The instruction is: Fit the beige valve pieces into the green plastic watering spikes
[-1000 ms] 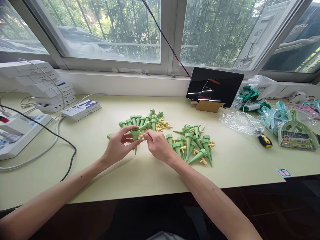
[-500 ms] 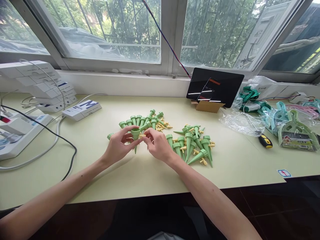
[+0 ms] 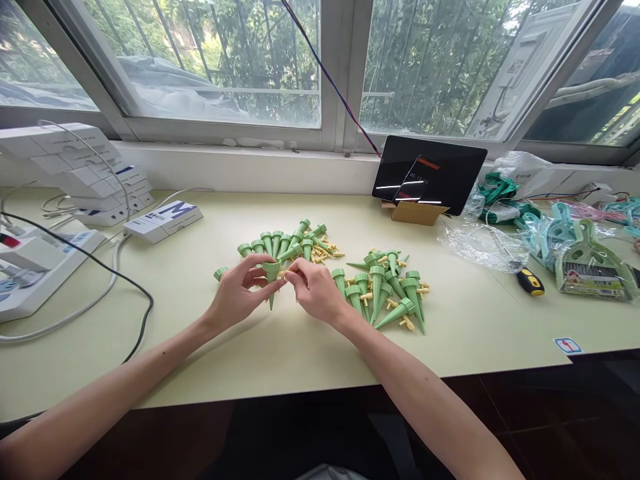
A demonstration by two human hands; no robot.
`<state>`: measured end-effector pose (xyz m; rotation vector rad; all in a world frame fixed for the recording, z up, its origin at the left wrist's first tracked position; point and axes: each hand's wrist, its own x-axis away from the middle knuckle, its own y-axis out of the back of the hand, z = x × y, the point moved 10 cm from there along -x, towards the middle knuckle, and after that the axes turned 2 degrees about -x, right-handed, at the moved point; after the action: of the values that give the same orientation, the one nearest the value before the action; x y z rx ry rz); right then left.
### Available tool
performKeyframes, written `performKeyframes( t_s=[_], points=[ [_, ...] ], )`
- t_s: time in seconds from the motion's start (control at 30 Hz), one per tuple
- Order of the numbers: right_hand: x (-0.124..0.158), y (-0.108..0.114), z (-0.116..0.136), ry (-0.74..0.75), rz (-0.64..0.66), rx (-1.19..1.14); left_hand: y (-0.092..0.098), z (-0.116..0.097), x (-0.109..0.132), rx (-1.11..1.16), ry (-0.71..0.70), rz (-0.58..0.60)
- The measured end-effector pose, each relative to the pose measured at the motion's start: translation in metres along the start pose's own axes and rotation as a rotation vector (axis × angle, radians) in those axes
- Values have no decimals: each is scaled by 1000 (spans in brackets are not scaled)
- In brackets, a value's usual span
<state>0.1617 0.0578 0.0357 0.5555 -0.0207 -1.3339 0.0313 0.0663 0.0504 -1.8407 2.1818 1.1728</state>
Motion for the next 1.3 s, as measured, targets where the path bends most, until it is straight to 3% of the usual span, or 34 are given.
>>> performKeyframes(
  t_s=[0.3,0.63,1.3],
  points=[
    [1,-1,4,37,11,46,0,-2,1,-22,-11,2],
    [0,2,1,41,-27,-120,3,5,0,31,51,-20],
    [2,-1,3,66,3,22,-5,5,3,103,74,32]
  ],
)
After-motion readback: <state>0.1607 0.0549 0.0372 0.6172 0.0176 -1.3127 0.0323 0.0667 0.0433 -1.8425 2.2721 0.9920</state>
